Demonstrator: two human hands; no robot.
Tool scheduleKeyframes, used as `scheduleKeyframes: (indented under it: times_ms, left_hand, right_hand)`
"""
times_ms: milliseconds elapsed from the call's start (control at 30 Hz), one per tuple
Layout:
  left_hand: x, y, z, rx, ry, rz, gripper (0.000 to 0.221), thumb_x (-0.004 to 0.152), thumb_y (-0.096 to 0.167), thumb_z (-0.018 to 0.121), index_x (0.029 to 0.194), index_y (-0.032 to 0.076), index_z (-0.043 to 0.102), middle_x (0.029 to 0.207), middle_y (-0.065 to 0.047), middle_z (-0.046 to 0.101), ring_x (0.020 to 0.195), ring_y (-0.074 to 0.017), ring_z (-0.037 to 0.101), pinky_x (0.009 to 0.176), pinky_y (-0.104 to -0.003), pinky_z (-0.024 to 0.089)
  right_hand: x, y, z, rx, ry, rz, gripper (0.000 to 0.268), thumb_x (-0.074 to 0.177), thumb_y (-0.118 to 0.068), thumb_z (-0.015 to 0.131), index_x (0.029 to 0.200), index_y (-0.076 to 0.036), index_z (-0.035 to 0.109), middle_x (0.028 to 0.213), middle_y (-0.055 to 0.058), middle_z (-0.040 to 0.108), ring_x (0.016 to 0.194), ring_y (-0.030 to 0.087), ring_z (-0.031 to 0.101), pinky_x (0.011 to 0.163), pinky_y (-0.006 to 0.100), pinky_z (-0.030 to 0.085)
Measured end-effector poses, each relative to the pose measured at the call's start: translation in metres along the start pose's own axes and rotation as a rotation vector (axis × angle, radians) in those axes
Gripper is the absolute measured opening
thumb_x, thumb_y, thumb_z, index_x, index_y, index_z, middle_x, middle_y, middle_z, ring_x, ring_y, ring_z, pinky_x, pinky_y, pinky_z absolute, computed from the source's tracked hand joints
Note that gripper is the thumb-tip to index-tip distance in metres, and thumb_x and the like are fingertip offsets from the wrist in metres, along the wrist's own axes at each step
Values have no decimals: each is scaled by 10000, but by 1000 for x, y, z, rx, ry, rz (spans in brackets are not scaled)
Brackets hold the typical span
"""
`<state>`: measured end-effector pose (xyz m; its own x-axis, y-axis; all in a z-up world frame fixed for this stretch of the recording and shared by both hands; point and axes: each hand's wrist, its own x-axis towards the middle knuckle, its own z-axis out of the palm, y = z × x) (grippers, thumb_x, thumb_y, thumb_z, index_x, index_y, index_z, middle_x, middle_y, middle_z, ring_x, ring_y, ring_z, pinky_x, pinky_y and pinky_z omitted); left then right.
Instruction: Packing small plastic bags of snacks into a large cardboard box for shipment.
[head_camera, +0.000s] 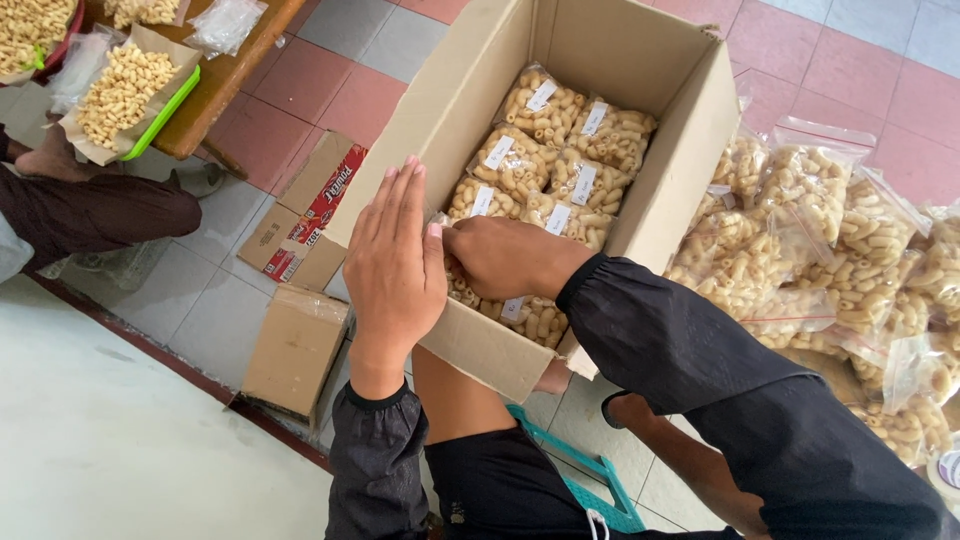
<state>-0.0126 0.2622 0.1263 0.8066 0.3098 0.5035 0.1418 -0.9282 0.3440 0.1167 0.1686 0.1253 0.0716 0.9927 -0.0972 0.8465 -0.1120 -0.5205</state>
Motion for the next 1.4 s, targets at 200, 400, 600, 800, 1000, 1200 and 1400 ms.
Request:
scheduleKeyframes:
  times_ms: [200,400,600,800,1000,1200,1400]
  left_hand:
    - [-1,-3,1,15,-26,2,478,999,171,382,1456,35,428,1497,-169,453,1396,-353,407,1111,-490,324]
    - [-2,-1,-1,36,-60,-9,486,989,169,372,1453,39,430,1504,-162,445,1399,-344,398,1111,-485,319]
    - [-2,-2,0,39,-35,7,477,994,188,371,1440,35,443,1490,-159,461,1392,-342,411,1105,-475,328]
    - [-1,0,0,30,-26,9,470,995,196,383,1430,32,452,1483,-163,469,1386,-343,417,1104,-476,329]
    - [-3,-4,3,50,-26,18,526,923,94,427,1444,22,436,1497,-164,456,1390,-349,410,1098,-476,325]
    - [-3,-2,1,44,-52,-3,553,907,78,406,1458,31,424,1492,-167,459,1392,-352,406,1101,-478,320]
    - [-2,-4,2,68,-49,17,574,891,93,425,1461,28,421,1483,-187,461,1380,-372,412,1089,-492,321]
  right_hand:
    - [-4,-10,-16,23,223,-105,246,831,-144,615,975,53,582,927,225,600,839,484,656,651,514,579]
    - [-5,-4,-4,-6,190,-140,239,814,-94,628,991,64,600,993,195,571,901,482,646,756,523,578]
    - [4,12,9,-32,220,-142,117,823,-113,626,876,-15,663,832,142,628,769,416,683,652,490,577]
    - [2,16,17,-57,255,-150,130,802,-160,643,772,-42,690,721,127,652,674,400,682,586,491,573]
    - [-1,12,13,-27,299,-180,119,781,-168,628,736,-78,690,687,116,663,672,397,678,585,508,561]
    - [-5,10,6,-77,545,-232,125,834,-213,629,786,-100,653,714,108,635,710,384,668,584,510,546]
    - [-14,2,5,-181,831,-314,135,875,-219,626,794,-113,639,714,80,604,694,304,659,599,427,548]
